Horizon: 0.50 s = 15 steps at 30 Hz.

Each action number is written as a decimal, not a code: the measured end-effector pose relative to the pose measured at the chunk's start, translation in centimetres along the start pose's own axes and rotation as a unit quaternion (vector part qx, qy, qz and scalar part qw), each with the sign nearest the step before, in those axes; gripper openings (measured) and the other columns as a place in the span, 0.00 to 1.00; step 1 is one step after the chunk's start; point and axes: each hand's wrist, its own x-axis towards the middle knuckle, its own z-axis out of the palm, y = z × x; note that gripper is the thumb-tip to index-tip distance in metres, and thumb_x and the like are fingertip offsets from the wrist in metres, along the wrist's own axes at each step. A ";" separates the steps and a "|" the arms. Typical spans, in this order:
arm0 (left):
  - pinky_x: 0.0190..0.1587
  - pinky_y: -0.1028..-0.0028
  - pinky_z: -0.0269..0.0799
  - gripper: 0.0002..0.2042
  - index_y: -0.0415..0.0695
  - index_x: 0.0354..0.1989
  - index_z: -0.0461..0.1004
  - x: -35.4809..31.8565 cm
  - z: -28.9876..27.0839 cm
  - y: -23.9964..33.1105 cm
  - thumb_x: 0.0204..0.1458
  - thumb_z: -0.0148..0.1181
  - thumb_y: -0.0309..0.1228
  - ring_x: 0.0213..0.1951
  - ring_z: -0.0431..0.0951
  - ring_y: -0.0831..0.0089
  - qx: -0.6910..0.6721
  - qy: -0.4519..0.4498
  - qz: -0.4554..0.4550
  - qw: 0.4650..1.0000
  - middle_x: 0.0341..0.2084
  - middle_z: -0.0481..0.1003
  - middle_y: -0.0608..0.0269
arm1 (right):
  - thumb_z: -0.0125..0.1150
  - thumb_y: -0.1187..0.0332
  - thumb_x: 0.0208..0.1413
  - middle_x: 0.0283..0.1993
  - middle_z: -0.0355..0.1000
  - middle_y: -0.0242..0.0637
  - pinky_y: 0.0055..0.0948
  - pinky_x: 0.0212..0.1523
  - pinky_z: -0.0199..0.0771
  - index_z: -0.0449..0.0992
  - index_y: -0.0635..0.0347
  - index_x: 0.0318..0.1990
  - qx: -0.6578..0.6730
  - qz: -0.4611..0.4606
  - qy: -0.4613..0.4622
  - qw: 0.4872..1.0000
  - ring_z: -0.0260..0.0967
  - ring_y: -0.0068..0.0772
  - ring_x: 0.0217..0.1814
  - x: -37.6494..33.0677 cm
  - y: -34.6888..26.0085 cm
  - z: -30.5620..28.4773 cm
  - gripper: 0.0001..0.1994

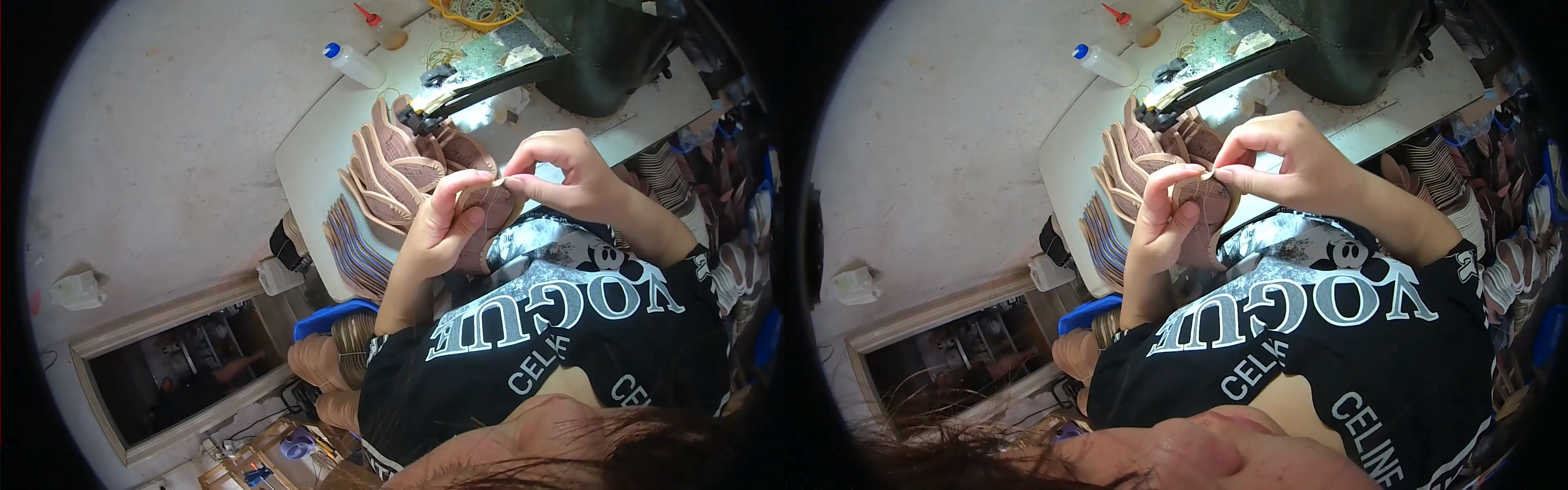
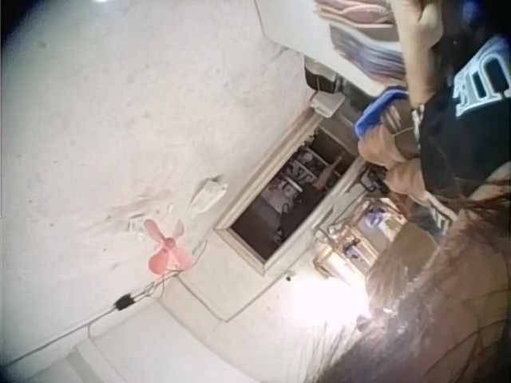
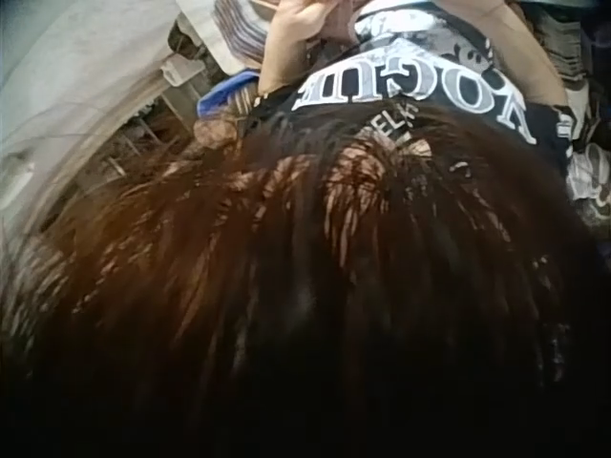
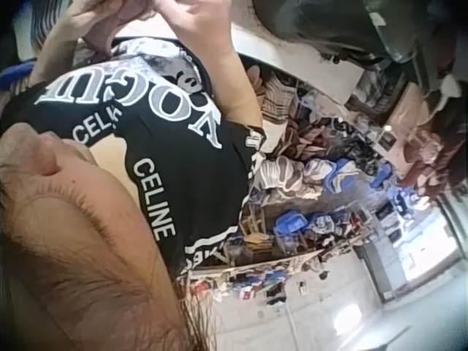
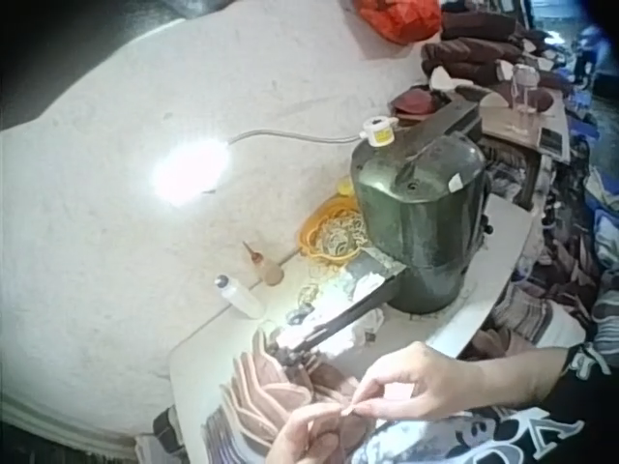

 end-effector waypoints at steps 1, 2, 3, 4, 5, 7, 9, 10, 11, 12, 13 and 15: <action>0.59 0.74 0.59 0.20 0.40 0.58 0.63 -0.2 0.1 0.2 0.56 0.50 0.15 0.56 0.66 0.73 -0.027 0.006 0.006 1.000 0.52 0.68 0.59 | 0.63 0.75 0.53 0.30 0.75 0.37 0.26 0.34 0.70 0.77 0.67 0.34 0.030 0.023 0.010 0.999 0.72 0.27 0.32 -0.2 -0.4 0.3 0.04; 0.60 0.75 0.58 0.20 0.40 0.58 0.63 -0.3 0.2 0.3 0.57 0.49 0.15 0.57 0.66 0.73 -0.054 0.012 0.012 0.998 0.52 0.68 0.59 | 0.63 0.75 0.53 0.30 0.75 0.37 0.26 0.34 0.70 0.77 0.67 0.34 0.030 0.021 0.006 0.999 0.72 0.27 0.32 -0.4 -0.4 0.8 0.04; 0.60 0.75 0.58 0.20 0.40 0.58 0.63 -0.3 0.3 0.4 0.57 0.49 0.15 0.57 0.66 0.73 -0.054 0.013 0.015 0.998 0.52 0.68 0.59 | 0.63 0.73 0.54 0.30 0.75 0.36 0.25 0.34 0.70 0.77 0.66 0.34 0.198 0.112 0.020 0.974 0.72 0.24 0.32 -0.7 -0.2 1.3 0.05; 0.60 0.74 0.58 0.19 0.40 0.57 0.63 -0.3 0.4 0.4 0.57 0.49 0.15 0.57 0.66 0.73 -0.067 0.019 0.002 0.998 0.52 0.68 0.59 | 0.63 0.71 0.55 0.30 0.75 0.35 0.24 0.35 0.71 0.78 0.65 0.35 0.358 0.199 0.034 0.912 0.72 0.21 0.32 -0.9 0.0 1.7 0.06; 0.61 0.74 0.57 0.19 0.40 0.57 0.63 -0.2 0.5 0.4 0.57 0.49 0.15 0.57 0.66 0.73 -0.079 0.025 -0.010 0.996 0.53 0.67 0.59 | 0.64 0.70 0.55 0.30 0.75 0.33 0.23 0.34 0.71 0.77 0.65 0.34 0.368 0.201 0.042 0.907 0.71 0.19 0.33 -0.9 0.2 1.8 0.06; 0.61 0.74 0.58 0.19 0.40 0.58 0.63 -0.1 0.4 0.3 0.57 0.49 0.16 0.58 0.65 0.73 -0.063 0.017 -0.012 0.998 0.53 0.68 0.60 | 0.64 0.71 0.54 0.30 0.75 0.34 0.24 0.34 0.72 0.77 0.65 0.34 0.224 0.129 0.038 0.965 0.72 0.19 0.32 -1.0 0.5 1.3 0.06; 0.61 0.73 0.58 0.19 0.40 0.58 0.63 0.0 0.3 0.3 0.57 0.49 0.16 0.58 0.65 0.74 -0.047 0.011 -0.018 0.999 0.53 0.68 0.61 | 0.65 0.72 0.50 0.29 0.75 0.36 0.27 0.34 0.73 0.77 0.65 0.33 0.001 -0.010 0.035 0.999 0.74 0.26 0.32 -0.4 0.6 0.7 0.06; 0.59 0.72 0.61 0.19 0.40 0.58 0.62 0.1 0.2 0.4 0.57 0.50 0.18 0.56 0.69 0.71 -0.028 0.003 -0.044 0.999 0.51 0.70 0.58 | 0.65 0.72 0.50 0.29 0.75 0.36 0.27 0.34 0.73 0.77 0.65 0.33 0.003 -0.008 0.034 0.999 0.74 0.26 0.32 -0.1 0.7 0.2 0.06; 0.56 0.71 0.64 0.19 0.41 0.58 0.61 0.2 0.2 0.4 0.57 0.51 0.20 0.54 0.72 0.68 -0.010 -0.005 -0.071 0.997 0.49 0.72 0.56 | 0.66 0.72 0.48 0.29 0.75 0.36 0.29 0.34 0.73 0.77 0.64 0.33 -0.068 -0.041 -0.015 0.997 0.74 0.31 0.32 0.3 0.8 -0.3 0.06; 0.56 0.71 0.64 0.19 0.41 0.58 0.61 0.5 0.1 0.4 0.57 0.51 0.20 0.54 0.72 0.68 -0.011 -0.009 -0.072 0.997 0.49 0.72 0.56 | 0.66 0.73 0.46 0.28 0.74 0.36 0.30 0.34 0.74 0.77 0.63 0.32 -0.140 -0.072 -0.060 0.986 0.74 0.36 0.32 0.5 0.8 -1.0 0.07; 0.53 0.70 0.66 0.19 0.41 0.57 0.61 0.7 0.0 0.3 0.57 0.52 0.22 0.50 0.75 0.62 0.033 -0.021 -0.085 0.996 0.46 0.73 0.53 | 0.66 0.74 0.43 0.27 0.73 0.36 0.32 0.32 0.73 0.76 0.62 0.31 -0.194 -0.128 -0.072 0.970 0.73 0.40 0.31 0.9 0.6 -1.3 0.06; 0.46 0.65 0.71 0.18 0.43 0.57 0.61 1.0 0.1 -0.1 0.58 0.53 0.26 0.42 0.78 0.48 0.118 -0.028 -0.099 0.988 0.40 0.75 0.44 | 0.65 0.74 0.42 0.27 0.73 0.36 0.32 0.31 0.73 0.76 0.61 0.30 -0.251 -0.149 -0.105 0.951 0.73 0.40 0.30 1.5 0.1 -2.2 0.06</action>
